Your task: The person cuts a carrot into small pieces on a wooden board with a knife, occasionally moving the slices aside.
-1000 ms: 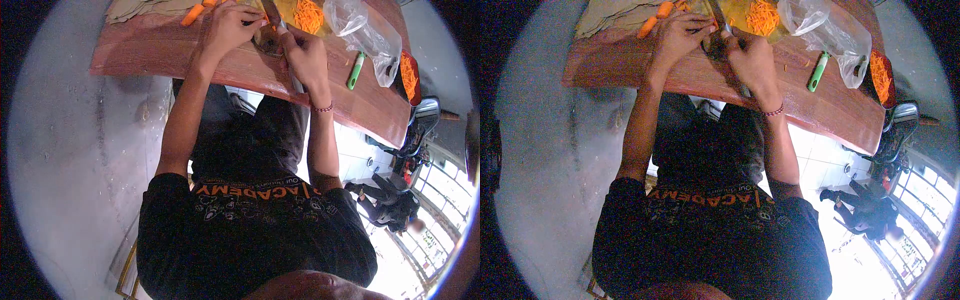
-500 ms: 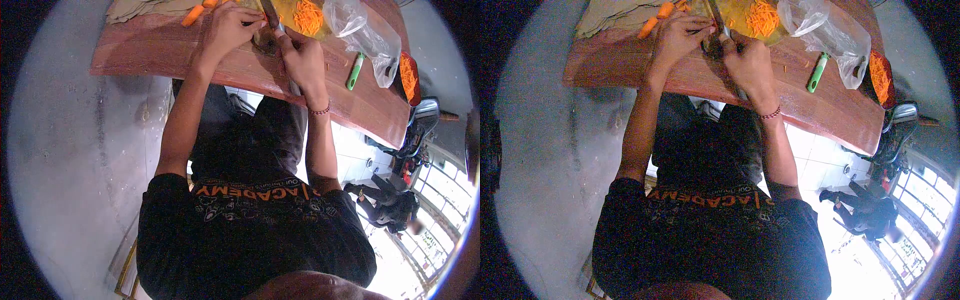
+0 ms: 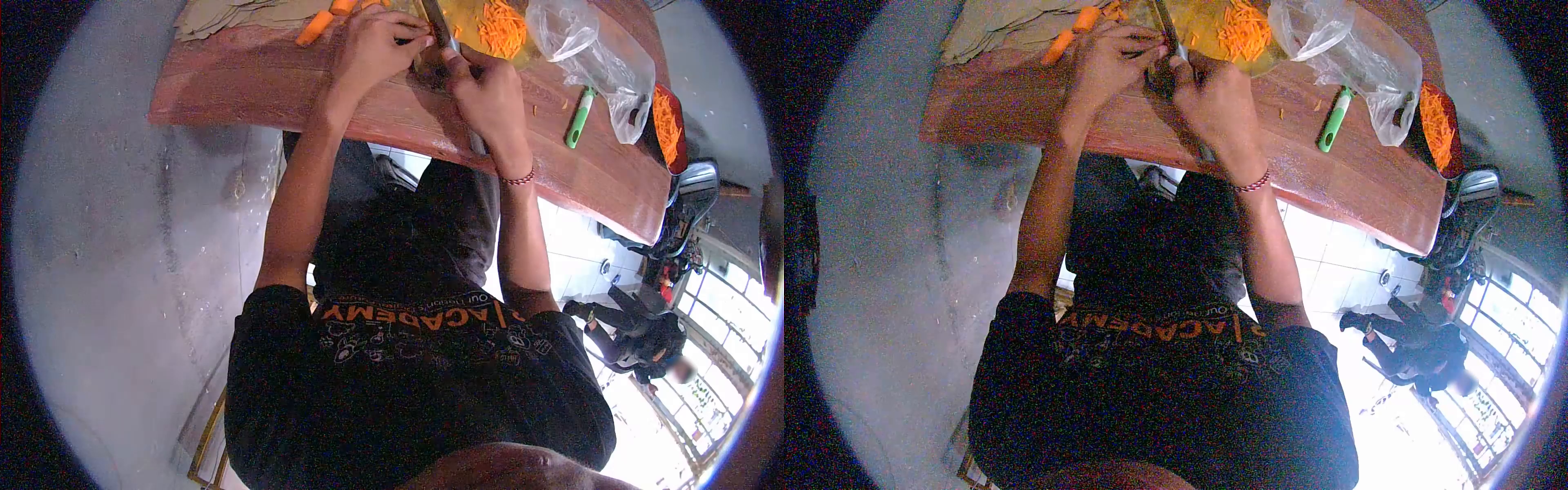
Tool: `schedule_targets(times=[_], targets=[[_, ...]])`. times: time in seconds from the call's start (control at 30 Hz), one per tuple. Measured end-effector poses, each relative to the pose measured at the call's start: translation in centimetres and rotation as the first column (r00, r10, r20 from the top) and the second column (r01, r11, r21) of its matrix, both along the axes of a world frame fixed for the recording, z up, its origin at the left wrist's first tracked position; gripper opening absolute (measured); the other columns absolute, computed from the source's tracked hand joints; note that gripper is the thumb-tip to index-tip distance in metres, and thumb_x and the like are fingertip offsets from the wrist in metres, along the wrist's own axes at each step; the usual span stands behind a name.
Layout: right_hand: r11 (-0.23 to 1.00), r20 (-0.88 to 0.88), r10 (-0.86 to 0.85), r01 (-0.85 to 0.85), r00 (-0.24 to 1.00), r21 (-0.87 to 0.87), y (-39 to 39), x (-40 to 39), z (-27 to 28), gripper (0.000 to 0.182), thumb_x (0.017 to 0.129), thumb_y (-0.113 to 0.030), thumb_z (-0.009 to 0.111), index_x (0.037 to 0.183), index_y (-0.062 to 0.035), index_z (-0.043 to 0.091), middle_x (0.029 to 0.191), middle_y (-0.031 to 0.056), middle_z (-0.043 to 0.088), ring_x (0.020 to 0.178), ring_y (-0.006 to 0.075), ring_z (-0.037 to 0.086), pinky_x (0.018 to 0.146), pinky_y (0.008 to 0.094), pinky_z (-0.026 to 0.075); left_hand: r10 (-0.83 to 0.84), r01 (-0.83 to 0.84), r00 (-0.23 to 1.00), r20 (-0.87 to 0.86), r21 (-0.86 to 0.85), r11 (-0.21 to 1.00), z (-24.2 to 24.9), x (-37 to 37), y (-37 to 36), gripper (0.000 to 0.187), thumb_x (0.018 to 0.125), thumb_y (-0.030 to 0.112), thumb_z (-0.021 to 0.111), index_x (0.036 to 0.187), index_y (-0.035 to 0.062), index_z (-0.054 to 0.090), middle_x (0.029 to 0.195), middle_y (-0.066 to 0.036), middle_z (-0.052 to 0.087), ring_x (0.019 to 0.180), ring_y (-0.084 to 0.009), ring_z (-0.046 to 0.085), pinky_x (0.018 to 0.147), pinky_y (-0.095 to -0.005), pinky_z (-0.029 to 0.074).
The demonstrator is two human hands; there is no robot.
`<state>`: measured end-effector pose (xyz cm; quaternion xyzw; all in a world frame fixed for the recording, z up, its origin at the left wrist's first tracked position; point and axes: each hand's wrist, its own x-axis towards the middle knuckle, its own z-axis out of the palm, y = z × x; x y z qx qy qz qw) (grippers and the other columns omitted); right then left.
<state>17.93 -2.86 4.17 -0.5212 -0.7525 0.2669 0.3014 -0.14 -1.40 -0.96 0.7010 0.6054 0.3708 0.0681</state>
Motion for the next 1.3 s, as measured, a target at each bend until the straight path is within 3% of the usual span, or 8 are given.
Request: schedule_targets(times=[0.13,0.3,0.37,0.47,0.83,0.9,1.1,1.3], targets=[[0.996,-0.037,0.001,-0.004,0.999,-0.085,0.5,0.1,0.2,0.033,0.094,-0.028,0.058,0.091,0.0030,0.068,0.075,0.0295,0.064,0.076,0.0472,0.065,0.066,0.0486,0.053,0.090,-0.058,0.990,0.112,-0.263,0.963,1.4,0.8,-0.6,0.023,0.084,0.033,0.075,0.093,0.0129,0.079,0.096,-0.002,0.075,0.091,-0.0195,0.067,0.083,-0.0328,0.053],[0.935,-0.067,-0.021,-0.005,0.998,-0.356,1.2,0.1,2.3,0.034,0.094,-0.028,0.056,0.094,0.0034,0.068,0.075,0.0291,0.065,0.075,0.0439,0.068,0.067,0.0476,0.053,-0.061,0.062,0.998,-0.009,0.102,0.993,-1.6,-0.4,0.7,0.021,0.083,0.033,0.076,0.093,0.0153,0.079,0.097,-0.002,0.075,0.093,-0.0202,0.068,0.085,-0.0333,0.053],[0.915,-0.081,-0.017,-0.017,0.997,-0.404,1.8,0.5,1.7,0.034,0.095,-0.028,0.055,0.096,0.0029,0.068,0.076,0.0286,0.066,0.076,0.0427,0.069,0.067,0.0470,0.053,-0.030,0.028,0.999,0.017,0.081,0.996,-2.3,-0.2,0.8,0.020,0.083,0.034,0.076,0.092,0.0158,0.080,0.096,-0.002,0.075,0.094,-0.0201,0.067,0.086,-0.0332,0.053],[0.999,0.059,-0.038,0.039,0.998,-0.001,3.2,2.4,-0.4,0.033,0.094,-0.029,0.055,0.098,0.0015,0.068,0.076,0.0270,0.066,0.076,0.0412,0.069,0.066,0.0465,0.053,0.011,-0.012,0.999,0.037,0.043,0.999,-1.3,0.0,0.3,0.020,0.082,0.034,0.077,0.092,0.0165,0.080,0.096,-0.001,0.075,0.095,-0.0195,0.067,0.087,-0.0331,0.053],[0.949,-0.131,-0.039,-0.004,0.991,-0.316,0.1,1.3,2.1,0.030,0.094,-0.025,0.058,0.101,0.0021,0.067,0.077,0.0241,0.068,0.074,0.0370,0.069,0.068,0.0436,0.051,-0.023,0.014,0.999,0.044,0.192,0.981,-0.6,-0.9,0.1,0.021,0.085,0.028,0.075,0.103,0.0166,0.078,0.104,-0.004,0.074,0.102,-0.0203,0.064,0.092,-0.0320,0.050],[0.991,-0.197,0.044,-0.068,0.979,-0.115,0.5,0.9,-0.3,0.031,0.095,-0.027,0.057,0.098,0.0017,0.068,0.072,0.0226,0.067,0.071,0.0353,0.070,0.066,0.0434,0.051,0.044,-0.090,0.970,0.239,0.186,0.978,0.2,-1.3,-0.7,0.023,0.086,0.027,0.072,0.102,0.0121,0.077,0.103,-0.007,0.074,0.097,-0.0234,0.065,0.090,-0.0346,0.050],[0.923,-0.155,-0.081,0.015,0.985,-0.385,0.6,1.8,1.1,0.034,0.095,-0.032,0.057,0.092,0.0005,0.070,0.064,0.0205,0.065,0.061,0.0354,0.069,0.061,0.0443,0.054,0.028,-0.051,0.996,0.085,0.283,0.958,0.5,-2.9,-2.3,0.024,0.087,0.025,0.071,0.108,0.0129,0.076,0.103,-0.009,0.074,0.095,-0.0265,0.065,0.090,-0.0348,0.049],[0.995,0.034,-0.069,0.066,0.997,0.077,2.4,5.0,0.2,0.034,0.093,-0.034,0.060,0.091,-0.0012,0.071,0.068,0.0240,0.065,0.066,0.0409,0.067,0.062,0.0464,0.054,-0.046,0.029,0.997,0.056,0.268,0.963,2.7,-1.0,-3.1,0.026,0.088,0.024,0.069,0.112,0.0142,0.074,0.107,-0.005,0.072,0.102,-0.0251,0.064,0.088,-0.0361,0.050]])
